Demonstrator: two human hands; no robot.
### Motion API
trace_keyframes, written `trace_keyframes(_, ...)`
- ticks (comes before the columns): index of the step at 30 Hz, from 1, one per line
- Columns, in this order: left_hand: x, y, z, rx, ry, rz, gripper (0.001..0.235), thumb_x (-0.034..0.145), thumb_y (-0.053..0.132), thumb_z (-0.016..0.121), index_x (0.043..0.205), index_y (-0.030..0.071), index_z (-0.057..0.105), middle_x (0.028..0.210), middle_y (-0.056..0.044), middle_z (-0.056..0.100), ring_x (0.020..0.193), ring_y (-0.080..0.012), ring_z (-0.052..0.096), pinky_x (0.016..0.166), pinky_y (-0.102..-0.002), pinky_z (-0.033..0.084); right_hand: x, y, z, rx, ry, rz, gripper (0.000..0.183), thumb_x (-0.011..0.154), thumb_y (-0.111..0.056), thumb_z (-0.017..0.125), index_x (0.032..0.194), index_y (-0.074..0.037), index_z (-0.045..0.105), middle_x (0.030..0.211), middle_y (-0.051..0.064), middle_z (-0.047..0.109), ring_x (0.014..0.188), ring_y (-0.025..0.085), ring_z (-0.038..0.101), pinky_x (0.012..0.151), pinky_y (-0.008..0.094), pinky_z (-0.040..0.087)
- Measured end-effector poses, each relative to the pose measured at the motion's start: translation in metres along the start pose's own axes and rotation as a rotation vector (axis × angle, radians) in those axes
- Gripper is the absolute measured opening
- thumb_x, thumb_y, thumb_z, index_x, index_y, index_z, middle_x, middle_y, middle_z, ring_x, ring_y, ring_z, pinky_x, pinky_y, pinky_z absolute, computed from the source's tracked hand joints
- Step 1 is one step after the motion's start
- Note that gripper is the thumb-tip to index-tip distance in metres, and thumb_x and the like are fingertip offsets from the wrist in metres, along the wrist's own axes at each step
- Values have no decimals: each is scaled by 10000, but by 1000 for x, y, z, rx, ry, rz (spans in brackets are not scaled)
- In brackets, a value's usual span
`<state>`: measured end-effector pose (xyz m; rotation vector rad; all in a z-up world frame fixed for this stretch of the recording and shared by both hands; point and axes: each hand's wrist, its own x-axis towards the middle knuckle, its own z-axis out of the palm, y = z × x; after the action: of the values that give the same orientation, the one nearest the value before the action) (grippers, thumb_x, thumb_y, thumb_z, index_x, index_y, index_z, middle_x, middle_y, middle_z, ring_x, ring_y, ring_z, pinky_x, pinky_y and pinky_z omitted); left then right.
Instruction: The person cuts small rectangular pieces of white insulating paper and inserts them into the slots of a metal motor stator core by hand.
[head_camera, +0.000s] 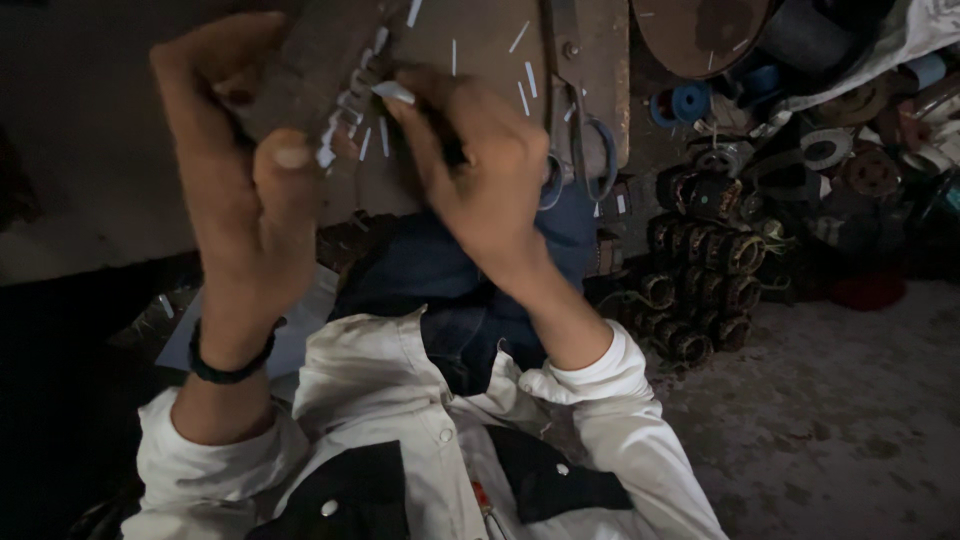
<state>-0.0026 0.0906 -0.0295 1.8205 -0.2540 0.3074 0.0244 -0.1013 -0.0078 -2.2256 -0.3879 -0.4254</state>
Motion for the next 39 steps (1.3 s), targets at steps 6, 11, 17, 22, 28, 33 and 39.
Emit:
trace_keyframes(6, 3, 0, -1, 31, 13, 22, 582, 1190, 528, 434, 1473, 19, 422, 1354, -99, 494, 1160, -160, 488, 1052, -282, 404, -3, 0, 1, 75, 12, 14, 160, 973, -60, 810, 1098, -31, 716, 1061, 126, 750, 888, 233, 773, 748, 291, 599)
trace_keyframes(11, 3, 3, 1, -24, -15, 25, 607, 1183, 552, 444, 1473, 20, 405, 1356, -99, 500, 1171, -160, 494, 1071, -289, 401, -2, -1, -3, 84, -4, 93, 158, 949, -41, 809, 1091, -15, 744, 991, 132, 756, 809, 220, 757, 700, 290, 562)
trace_keyframes(17, -2, 0, 0, -28, 7, 5, 622, 1184, 575, 427, 1472, 23, 404, 1351, -97, 511, 1125, -148, 488, 1035, -283, 407, -3, -2, -1, 80, -23, 123, 142, 940, -43, 810, 1066, -21, 748, 979, 119, 769, 789, 200, 767, 700, 280, 562)
trace_keyframes(22, 3, -5, -3, 5, 9, 48, 613, 1188, 580, 408, 1491, 47, 401, 1379, -92, 520, 1169, -161, 509, 1058, -293, 417, 0, 3, 7, 140, -7, 34, 189, 959, -56, 811, 1129, -38, 729, 1058, 117, 763, 843, 200, 778, 735, 269, 594)
trace_keyframes(28, 0, 1, -1, 24, 7, -9, 612, 1174, 564, 435, 1476, 33, 417, 1329, -102, 531, 1111, -150, 506, 1011, -288, 429, 1, 2, -3, -54, -91, 57, 324, 927, -73, 813, 1226, -68, 687, 1011, 75, 778, 914, 231, 795, 771, 325, 602)
trace_keyframes(33, 1, 6, -1, -44, -14, -61, 648, 1172, 584, 472, 1468, 13, 392, 1314, -124, 546, 1119, -148, 531, 1031, -297, 451, 26, 20, 5, -219, -55, -45, 354, 855, -206, 918, 1059, -60, 669, 898, 109, 734, 772, 306, 731, 675, 388, 554)
trace_keyframes(39, -1, 6, -1, -92, -38, -61, 717, 1120, 660, 463, 1432, 18, 394, 1201, -100, 585, 920, -132, 598, 849, -264, 488, 32, 23, 0, -112, -89, -63, 437, 858, -182, 909, 1144, -53, 605, 949, 89, 745, 782, 272, 746, 675, 368, 573)
